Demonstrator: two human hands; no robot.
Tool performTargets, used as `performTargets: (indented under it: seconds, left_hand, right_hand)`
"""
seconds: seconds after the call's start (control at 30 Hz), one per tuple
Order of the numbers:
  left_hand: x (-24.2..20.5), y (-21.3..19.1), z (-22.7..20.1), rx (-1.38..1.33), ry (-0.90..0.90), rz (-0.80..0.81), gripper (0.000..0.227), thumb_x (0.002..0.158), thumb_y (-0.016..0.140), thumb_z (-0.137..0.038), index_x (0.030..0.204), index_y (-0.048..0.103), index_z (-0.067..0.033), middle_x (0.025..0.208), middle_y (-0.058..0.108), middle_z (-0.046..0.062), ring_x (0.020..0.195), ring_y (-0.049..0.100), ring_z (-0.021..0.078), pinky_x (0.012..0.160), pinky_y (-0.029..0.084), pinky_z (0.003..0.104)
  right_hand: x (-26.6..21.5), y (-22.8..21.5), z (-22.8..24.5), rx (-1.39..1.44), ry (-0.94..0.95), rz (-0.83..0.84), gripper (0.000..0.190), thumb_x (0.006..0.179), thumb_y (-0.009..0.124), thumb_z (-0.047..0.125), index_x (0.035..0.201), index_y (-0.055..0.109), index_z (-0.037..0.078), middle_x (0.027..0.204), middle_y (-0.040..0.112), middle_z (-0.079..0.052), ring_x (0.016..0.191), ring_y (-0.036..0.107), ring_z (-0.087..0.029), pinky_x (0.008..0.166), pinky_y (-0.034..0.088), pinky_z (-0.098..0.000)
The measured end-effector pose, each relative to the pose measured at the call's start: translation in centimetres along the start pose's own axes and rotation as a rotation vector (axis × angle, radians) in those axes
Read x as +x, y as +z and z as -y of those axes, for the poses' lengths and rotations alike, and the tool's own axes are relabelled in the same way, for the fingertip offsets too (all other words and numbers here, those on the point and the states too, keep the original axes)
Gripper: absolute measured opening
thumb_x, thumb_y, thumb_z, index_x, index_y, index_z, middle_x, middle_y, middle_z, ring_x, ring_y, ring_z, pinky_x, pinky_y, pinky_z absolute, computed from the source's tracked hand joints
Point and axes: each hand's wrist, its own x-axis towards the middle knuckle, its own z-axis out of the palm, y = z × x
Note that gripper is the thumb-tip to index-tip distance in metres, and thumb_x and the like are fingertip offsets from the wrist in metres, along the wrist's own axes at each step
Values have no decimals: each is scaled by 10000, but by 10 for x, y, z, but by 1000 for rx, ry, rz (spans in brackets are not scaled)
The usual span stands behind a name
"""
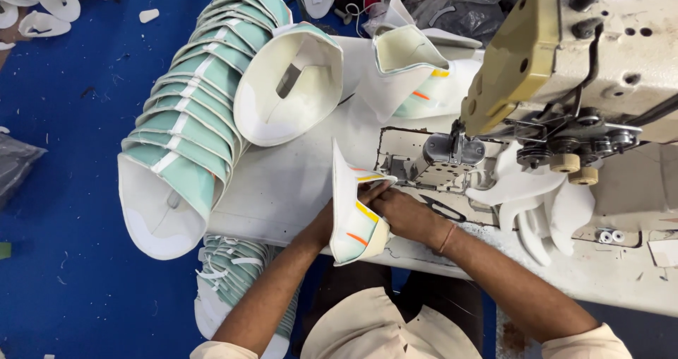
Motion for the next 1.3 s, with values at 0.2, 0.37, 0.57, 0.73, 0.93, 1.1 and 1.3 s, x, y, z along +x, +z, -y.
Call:
performTargets:
  seconds: [0.2,0.37,0.57,0.73,0.93,1.1,1.3]
  left_hand:
    - [-4,4,4,-23,12,-7,735,936,705,-139,1599,410,-252,1560,495,143,1403,517,317,1185,394,418]
    - [-4,6,8,15,3,8,668,967,668,-117,1591,457,-234,1555,530,141,1406,539,317,1192,412,405]
    - [5,-10,-14,64,-36,35,716,872,705,-169,1544,459,-165,1505,524,157,1377,506,338,1169,367,443]
    - [-2,-5,-13,68,-32,50,694,898,675,-175,1558,462,-191,1529,523,143,1398,508,332,1188,377,442]
    - [-1,-2,-8,137,7,38,708,882,702,-201,1550,467,-195,1503,541,145,1381,517,346,1174,389,453]
    - [1,1,-1,190,38,25,720,870,723,-221,1544,471,-197,1484,554,147,1368,524,356,1165,398,462]
    - [4,0,-2,223,64,44,750,862,742,-238,1554,458,-187,1479,558,154,1364,520,368,1160,393,480]
  right_hand:
    - [-13,-5,19,-33,-32,-88,363,798,597,56,1141,652,-46,1123,660,-222,1083,615,-389,924,510,-451]
    - [-36,11,34,-161,-8,-239,344,801,592,82,1125,649,-18,1094,632,-153,1083,584,-349,951,489,-425]
    - [-29,3,34,-247,-26,-180,271,800,590,82,1054,630,0,1013,624,-136,1001,588,-329,901,504,-407]
    - [-20,-1,18,-110,-84,-42,339,774,625,41,1103,619,-39,1006,674,-187,982,634,-369,885,506,-445]
    - [-24,-1,15,-81,-130,77,336,766,683,56,1091,645,-21,1032,679,-174,1023,632,-368,928,508,-441]
    - [-42,2,32,-107,-105,-143,386,743,661,15,1127,649,-26,1095,647,-172,1058,616,-363,912,510,-432]
    - [-47,-9,38,-25,2,-116,381,712,666,3,1093,665,13,1058,660,-150,1048,631,-355,897,524,-431]
